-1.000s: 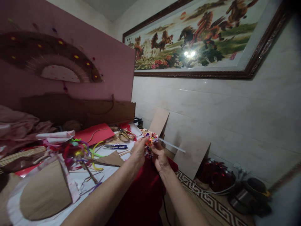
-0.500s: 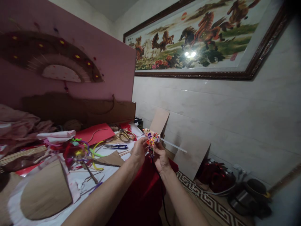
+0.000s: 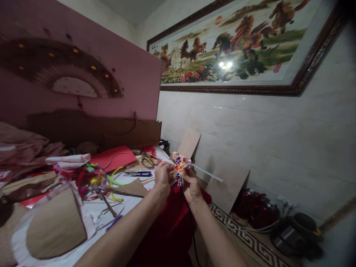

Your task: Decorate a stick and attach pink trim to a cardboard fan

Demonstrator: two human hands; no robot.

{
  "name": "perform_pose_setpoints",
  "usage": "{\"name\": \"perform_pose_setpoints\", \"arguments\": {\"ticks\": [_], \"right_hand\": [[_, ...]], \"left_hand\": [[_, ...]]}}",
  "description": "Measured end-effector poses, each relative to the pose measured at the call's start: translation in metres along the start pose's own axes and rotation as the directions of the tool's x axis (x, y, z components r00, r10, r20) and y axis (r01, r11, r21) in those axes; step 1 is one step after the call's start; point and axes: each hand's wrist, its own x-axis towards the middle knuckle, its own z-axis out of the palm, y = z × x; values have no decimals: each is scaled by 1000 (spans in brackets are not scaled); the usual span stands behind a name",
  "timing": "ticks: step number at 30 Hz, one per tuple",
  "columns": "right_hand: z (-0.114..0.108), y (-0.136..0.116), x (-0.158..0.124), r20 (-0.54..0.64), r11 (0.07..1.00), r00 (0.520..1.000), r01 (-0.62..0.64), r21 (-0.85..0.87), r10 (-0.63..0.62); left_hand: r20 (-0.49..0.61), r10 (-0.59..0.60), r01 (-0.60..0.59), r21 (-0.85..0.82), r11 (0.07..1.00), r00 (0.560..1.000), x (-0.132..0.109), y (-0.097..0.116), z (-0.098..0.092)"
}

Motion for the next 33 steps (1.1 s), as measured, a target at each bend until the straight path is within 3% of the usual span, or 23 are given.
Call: {"name": "perform_pose_setpoints", "arguments": {"ticks": [10, 20, 26, 33], "right_hand": [[2, 0, 0, -12, 998, 999, 35, -57, -35], [8, -2, -1, -45, 998, 998, 41, -47, -43], [3, 1, 1, -48, 999, 998, 33, -33, -34], [2, 1, 1, -47, 998, 998, 41, -48, -43]], "left_hand": [[-10, 165, -162, 137, 977, 986, 9, 8, -1], [53, 430, -430, 234, 872, 901, 16, 13, -2], [41, 482, -472, 294, 831, 875, 25, 19, -10], [21, 476, -459, 304, 835, 879, 33, 26, -16]]}}
